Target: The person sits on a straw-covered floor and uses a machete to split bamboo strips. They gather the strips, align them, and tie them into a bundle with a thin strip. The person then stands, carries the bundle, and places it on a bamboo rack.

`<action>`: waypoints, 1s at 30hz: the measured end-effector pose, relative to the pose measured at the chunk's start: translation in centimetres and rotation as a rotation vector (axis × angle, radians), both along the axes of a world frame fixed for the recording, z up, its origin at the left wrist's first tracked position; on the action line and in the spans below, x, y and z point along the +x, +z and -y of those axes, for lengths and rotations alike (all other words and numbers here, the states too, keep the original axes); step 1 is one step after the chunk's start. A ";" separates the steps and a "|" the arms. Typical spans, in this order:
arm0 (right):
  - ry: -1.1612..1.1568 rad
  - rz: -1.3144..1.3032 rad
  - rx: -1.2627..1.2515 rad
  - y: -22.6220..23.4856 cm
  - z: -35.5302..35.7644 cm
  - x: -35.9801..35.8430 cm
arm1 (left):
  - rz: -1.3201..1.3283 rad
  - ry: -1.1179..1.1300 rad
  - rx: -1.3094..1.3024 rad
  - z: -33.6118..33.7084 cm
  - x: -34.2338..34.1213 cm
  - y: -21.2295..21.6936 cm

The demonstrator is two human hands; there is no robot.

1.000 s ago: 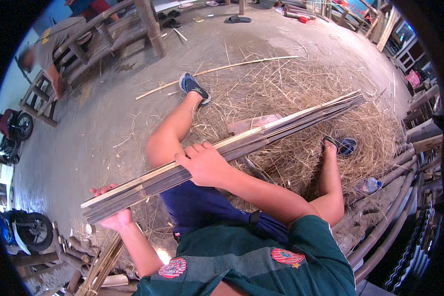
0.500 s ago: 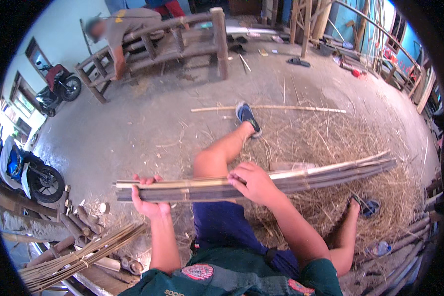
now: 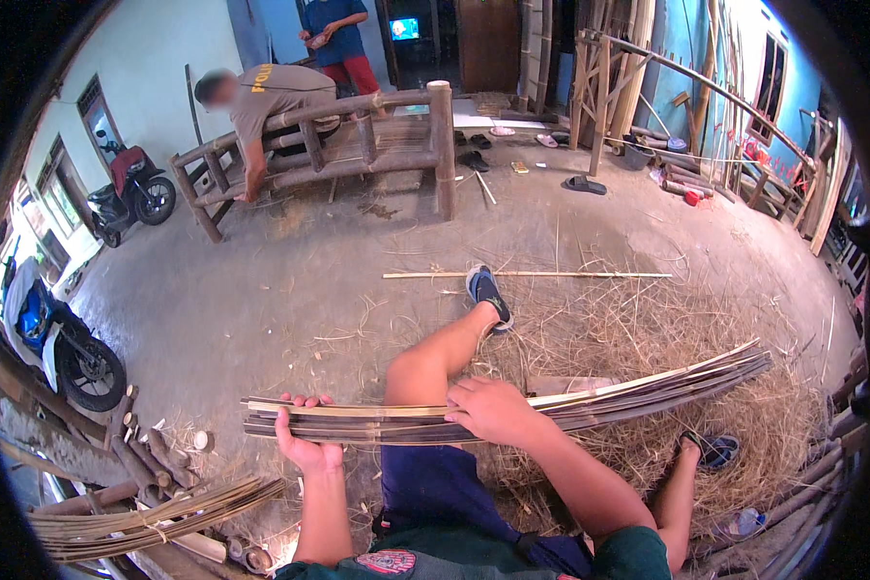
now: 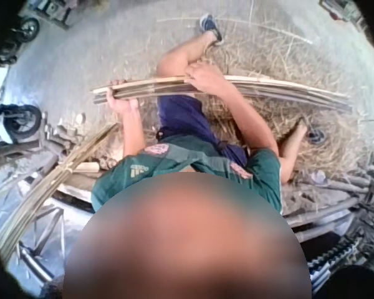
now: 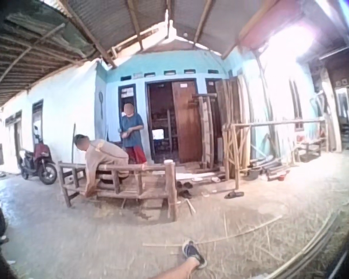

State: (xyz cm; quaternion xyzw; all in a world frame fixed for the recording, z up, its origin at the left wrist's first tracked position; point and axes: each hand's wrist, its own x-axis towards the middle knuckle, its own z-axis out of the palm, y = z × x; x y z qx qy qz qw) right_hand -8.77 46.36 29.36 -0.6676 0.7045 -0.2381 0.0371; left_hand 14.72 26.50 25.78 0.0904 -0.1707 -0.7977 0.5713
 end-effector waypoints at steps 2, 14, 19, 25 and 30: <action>-0.028 0.059 -0.094 -0.6 0.0 0.2 | -0.021 -0.017 -0.013 0.2 -0.3 0.2; -0.068 0.281 -0.228 -0.2 0.6 -0.8 | -0.025 0.040 0.065 0.2 -1.3 2.5; -0.025 0.268 -0.214 0.0 1.2 -1.4 | -0.034 0.002 -0.049 0.5 -1.3 2.7; -0.406 0.164 -0.534 -1.6 -2.9 -1.5 | -0.086 -0.115 -0.068 1.9 -1.2 2.6; -1.226 0.420 -1.049 -8.3 -13.4 -4.9 | 0.226 0.016 0.126 4.1 -2.7 3.2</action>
